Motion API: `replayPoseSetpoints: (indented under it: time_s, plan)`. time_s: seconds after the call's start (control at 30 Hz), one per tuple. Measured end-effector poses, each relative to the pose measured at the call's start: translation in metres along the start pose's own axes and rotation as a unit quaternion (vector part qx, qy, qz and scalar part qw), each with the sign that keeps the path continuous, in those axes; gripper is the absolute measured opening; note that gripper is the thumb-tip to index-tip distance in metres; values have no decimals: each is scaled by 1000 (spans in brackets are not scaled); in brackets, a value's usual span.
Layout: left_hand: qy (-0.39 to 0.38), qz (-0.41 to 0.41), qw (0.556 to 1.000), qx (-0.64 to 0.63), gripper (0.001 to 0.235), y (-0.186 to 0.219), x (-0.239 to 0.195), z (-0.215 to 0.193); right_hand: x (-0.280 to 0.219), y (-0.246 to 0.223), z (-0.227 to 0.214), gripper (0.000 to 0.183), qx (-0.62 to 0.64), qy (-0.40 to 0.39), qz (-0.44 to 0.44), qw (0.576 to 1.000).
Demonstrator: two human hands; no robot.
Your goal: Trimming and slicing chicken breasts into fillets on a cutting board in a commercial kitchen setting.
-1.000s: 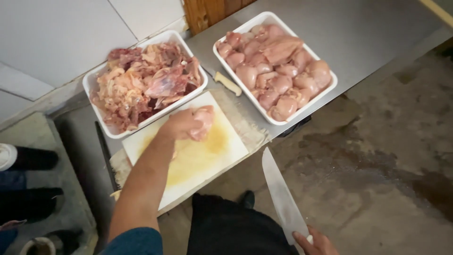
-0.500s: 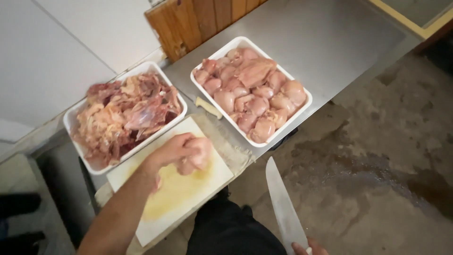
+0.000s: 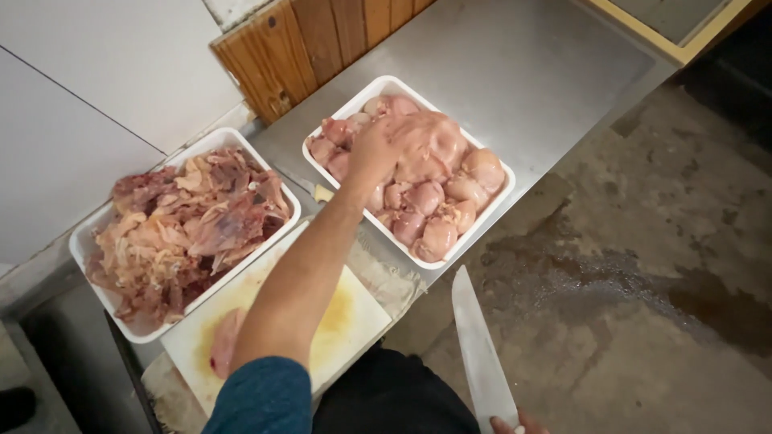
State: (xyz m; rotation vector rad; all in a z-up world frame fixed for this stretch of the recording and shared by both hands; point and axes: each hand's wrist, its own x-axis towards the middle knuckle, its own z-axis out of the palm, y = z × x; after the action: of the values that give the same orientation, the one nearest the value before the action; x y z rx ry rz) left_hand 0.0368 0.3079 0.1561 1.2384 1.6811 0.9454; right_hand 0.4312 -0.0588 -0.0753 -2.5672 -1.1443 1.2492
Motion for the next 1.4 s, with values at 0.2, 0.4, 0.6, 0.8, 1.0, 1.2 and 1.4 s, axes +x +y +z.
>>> replayPoseSetpoints:
  time_s: [0.2,0.4,0.6,0.8,1.0,1.2,1.4]
  plan:
    - [136,63,981,120,41,-139,-35,-29,-21,-35,-31,54,-43,-30,27,998]
    - [248,-109,961,61,35,-288,-172,-78,-20,-61,-43,49,-192,-68,-78,976]
    - [376,-170,894,173,41,-372,-303,-131,-32,-105,-49,56,-261,-137,-85,952]
    - [367,-224,879,208,52,-424,-329,-169,-81,-137,-42,47,-202,-194,-84,956]
    - [202,-356,903,129,47,-240,-315,-170,-110,-140,-30,43,-196,-222,-117,948]
    - [53,-322,945,-6,16,-219,-326,-169,-150,-147,-8,47,-150,-191,-29,970]
    - [33,-54,954,-294,34,-306,-311,-153,-185,-152,12,43,-152,-182,10,972]
